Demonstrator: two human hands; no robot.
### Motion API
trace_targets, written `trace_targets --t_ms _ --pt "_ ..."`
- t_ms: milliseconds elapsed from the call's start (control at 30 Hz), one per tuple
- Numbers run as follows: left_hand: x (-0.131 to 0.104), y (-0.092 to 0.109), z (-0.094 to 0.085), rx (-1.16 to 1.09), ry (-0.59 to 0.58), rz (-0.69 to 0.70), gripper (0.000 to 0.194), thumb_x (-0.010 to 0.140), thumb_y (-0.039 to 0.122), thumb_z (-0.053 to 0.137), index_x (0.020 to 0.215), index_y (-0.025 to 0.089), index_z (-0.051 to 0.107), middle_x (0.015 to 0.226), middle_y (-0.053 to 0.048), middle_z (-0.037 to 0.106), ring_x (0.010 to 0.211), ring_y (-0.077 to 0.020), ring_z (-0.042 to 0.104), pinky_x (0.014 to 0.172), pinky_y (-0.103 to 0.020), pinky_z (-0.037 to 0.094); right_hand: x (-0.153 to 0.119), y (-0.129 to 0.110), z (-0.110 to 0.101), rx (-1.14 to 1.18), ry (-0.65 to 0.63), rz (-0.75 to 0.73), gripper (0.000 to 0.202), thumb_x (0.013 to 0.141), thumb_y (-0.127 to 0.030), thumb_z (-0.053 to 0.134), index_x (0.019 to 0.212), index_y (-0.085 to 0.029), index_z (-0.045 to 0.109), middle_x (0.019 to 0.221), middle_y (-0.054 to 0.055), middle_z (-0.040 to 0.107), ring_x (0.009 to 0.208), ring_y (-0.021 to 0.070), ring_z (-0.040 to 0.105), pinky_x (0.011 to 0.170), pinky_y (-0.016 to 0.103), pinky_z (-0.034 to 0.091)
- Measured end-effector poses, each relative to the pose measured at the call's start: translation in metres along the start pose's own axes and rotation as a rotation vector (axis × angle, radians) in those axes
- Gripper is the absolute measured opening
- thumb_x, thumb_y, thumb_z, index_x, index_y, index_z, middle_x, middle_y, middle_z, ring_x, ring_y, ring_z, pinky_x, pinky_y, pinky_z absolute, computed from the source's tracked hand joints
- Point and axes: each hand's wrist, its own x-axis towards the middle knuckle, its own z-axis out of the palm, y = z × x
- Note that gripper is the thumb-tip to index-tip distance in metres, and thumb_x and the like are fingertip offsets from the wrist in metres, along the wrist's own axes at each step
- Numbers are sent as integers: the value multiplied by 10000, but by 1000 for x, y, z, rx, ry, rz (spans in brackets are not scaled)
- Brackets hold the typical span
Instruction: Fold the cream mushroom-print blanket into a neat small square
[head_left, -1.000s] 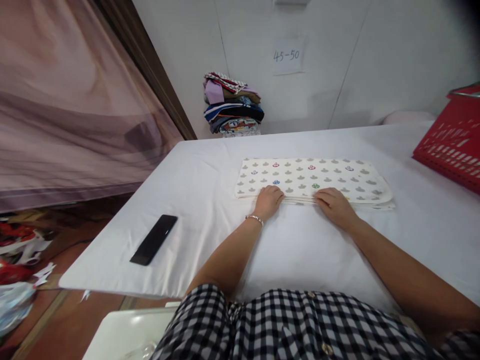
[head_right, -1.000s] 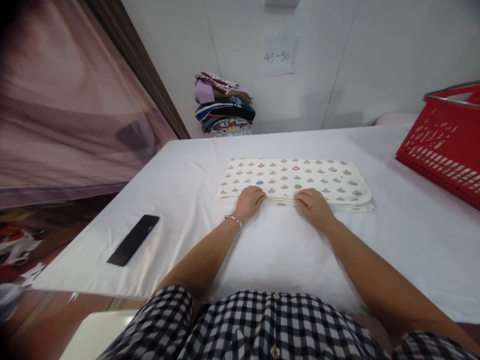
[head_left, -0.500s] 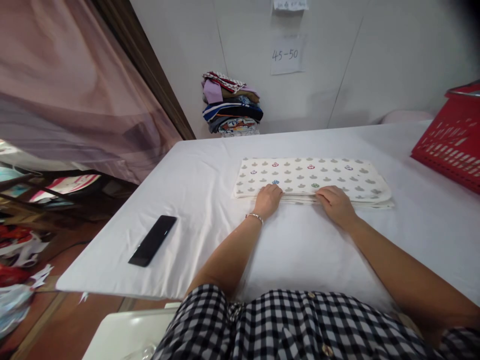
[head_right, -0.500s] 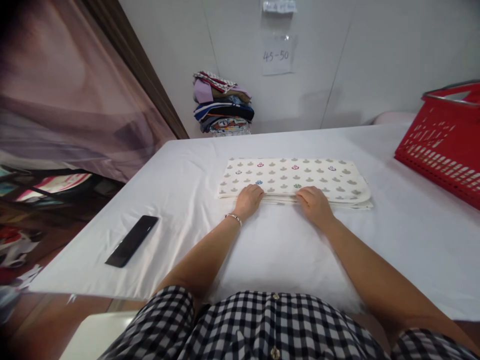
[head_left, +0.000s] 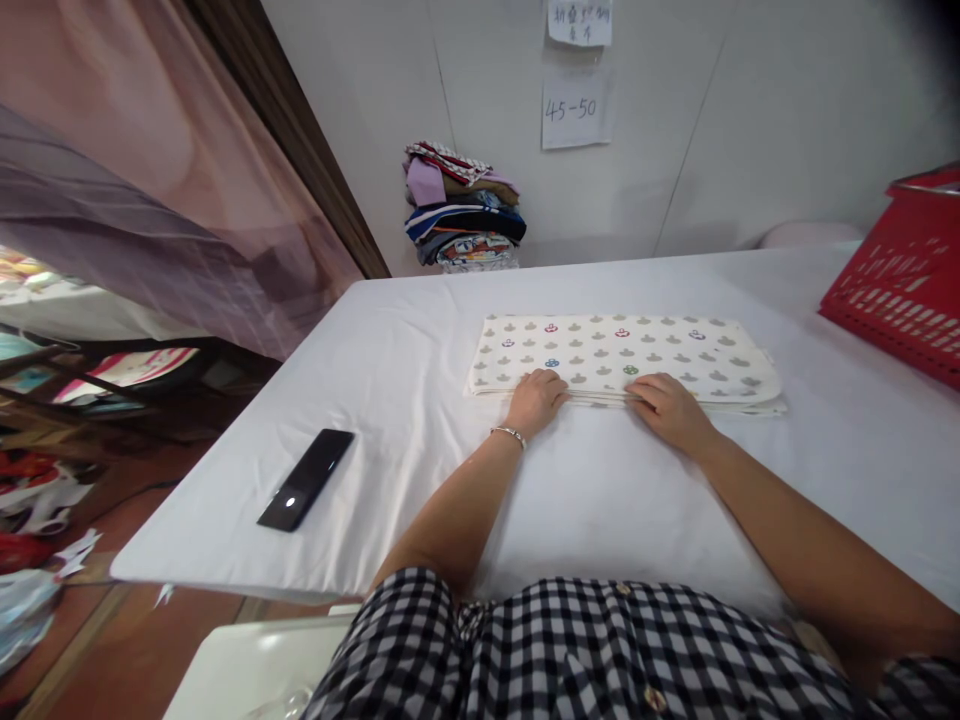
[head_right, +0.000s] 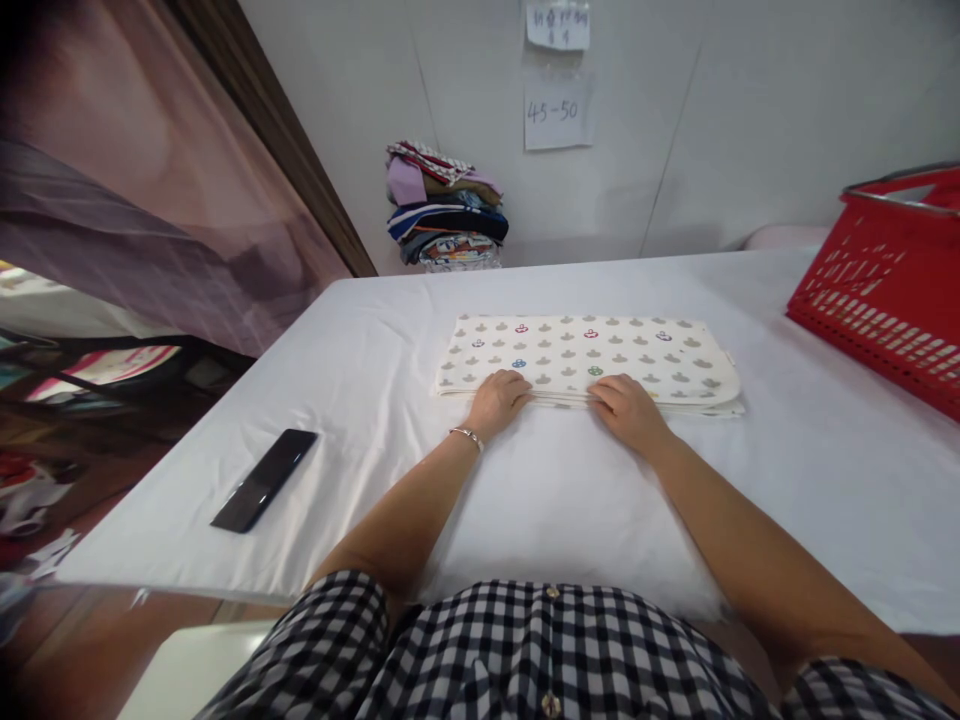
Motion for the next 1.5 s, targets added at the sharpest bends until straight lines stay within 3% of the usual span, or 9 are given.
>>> trace_targets --t_ms 233,433,700,900,1267,1500 --pt "5 3 0 31 12 -30 236 957 284 447 870 190 646 936 -38 644 877 -177 530 765 -319 397 5 -5 1 -59 118 48 229 930 -252 427 908 -198 648 911 97 642 845 237 558 745 393 475" --pt "5 7 -2 70 57 -9 203 948 262 462 879 200 642 939 -45 644 882 -188 531 780 -333 380 7 -4 3 -63 94 63 223 926 -248 415 895 -208 633 913 94 640 829 240 561 738 401 472" --pt "10 36 14 139 1 187 233 903 104 462 754 189 618 868 -65 586 891 -206 485 781 -363 335 7 -1 6 -51 101 67 224 933 -285 417 885 -218 626 912 85 639 839 237 567 742 395 477" --pt "18 34 20 226 11 197 204 902 147 491 743 170 618 860 -81 554 902 -231 455 783 -382 319 6 -1 7 -50 105 62 240 941 -295 407 878 -217 625 911 83 640 835 231 564 745 388 479" --pt "21 38 18 156 0 113 251 914 159 478 718 179 633 849 -71 551 881 -222 462 767 -381 331 7 -3 7 -18 107 69 267 942 -317 402 885 -225 646 904 86 646 834 235 565 749 397 481" --pt "25 40 21 235 -17 176 250 889 105 472 698 159 624 819 -80 541 878 -234 469 764 -382 334 7 -2 8 -38 111 61 262 941 -314 409 887 -218 647 904 90 646 825 234 565 748 392 486"
